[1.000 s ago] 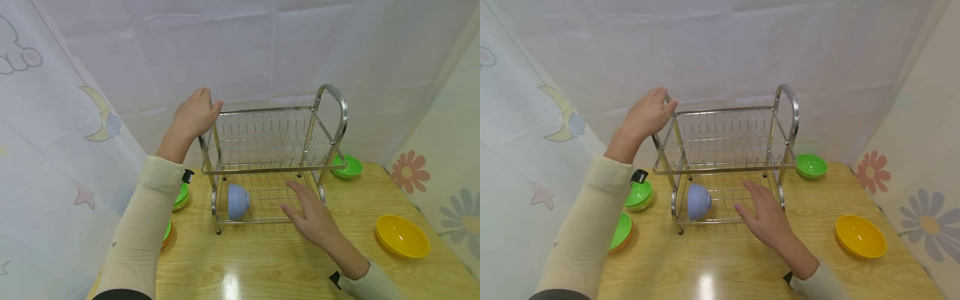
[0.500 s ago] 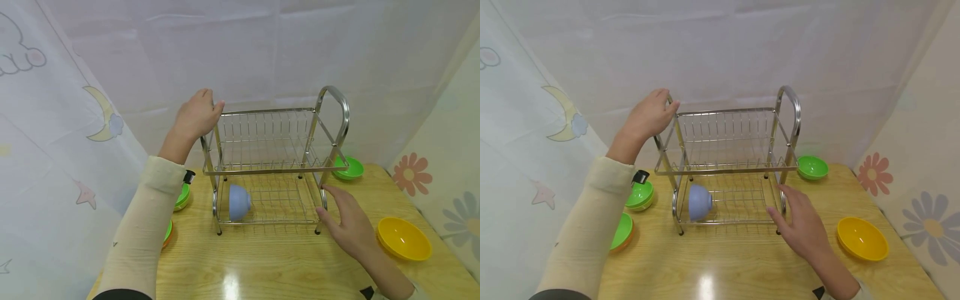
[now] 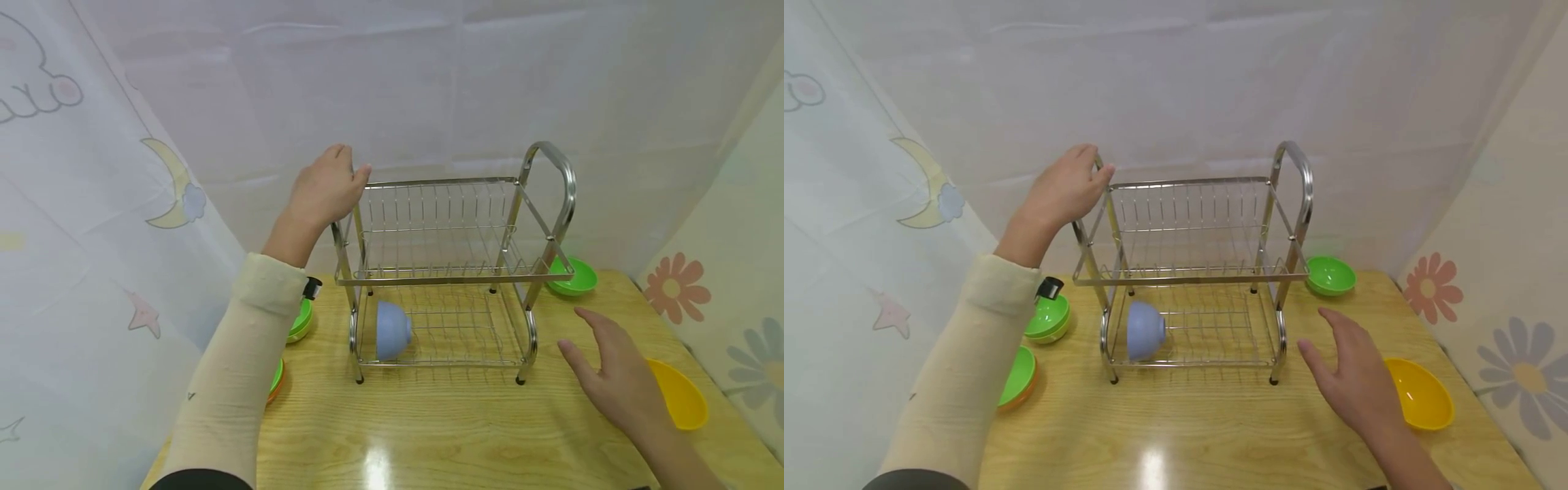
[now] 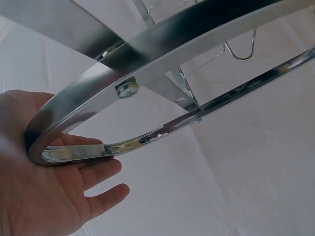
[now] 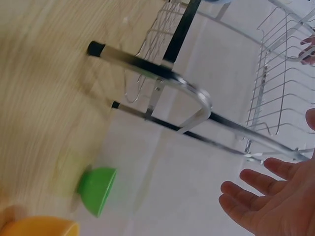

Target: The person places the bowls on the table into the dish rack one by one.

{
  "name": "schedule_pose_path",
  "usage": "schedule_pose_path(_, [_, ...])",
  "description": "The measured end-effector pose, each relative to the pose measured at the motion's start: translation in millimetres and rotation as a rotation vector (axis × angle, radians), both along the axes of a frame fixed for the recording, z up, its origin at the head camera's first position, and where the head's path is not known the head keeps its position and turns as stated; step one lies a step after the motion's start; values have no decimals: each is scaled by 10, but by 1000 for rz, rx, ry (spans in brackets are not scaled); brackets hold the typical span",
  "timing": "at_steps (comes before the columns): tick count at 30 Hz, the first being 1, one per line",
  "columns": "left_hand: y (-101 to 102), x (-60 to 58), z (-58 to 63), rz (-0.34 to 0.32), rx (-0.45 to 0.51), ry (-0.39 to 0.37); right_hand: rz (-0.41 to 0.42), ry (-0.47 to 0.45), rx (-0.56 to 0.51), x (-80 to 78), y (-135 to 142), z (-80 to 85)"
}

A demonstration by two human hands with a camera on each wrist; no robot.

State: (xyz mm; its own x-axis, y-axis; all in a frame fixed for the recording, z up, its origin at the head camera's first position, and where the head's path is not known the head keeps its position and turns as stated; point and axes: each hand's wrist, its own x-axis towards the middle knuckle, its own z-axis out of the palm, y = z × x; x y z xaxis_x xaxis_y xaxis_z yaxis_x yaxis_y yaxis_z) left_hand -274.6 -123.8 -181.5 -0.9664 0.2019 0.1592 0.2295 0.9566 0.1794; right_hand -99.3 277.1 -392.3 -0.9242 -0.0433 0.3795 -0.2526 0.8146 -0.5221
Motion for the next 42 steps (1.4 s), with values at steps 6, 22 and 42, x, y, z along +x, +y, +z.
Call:
schedule_pose_path(6, [10,2,-9,0,4,4,-26,-14,26,1,211,-82])
schedule_pose_path(22, [7,8,-20,0,-8,24,-135,-166,94,-62,790,-367])
schedule_pose_path(42, [38,19,-14,13,-12,20,-207,-295,239,-136,1206,-651])
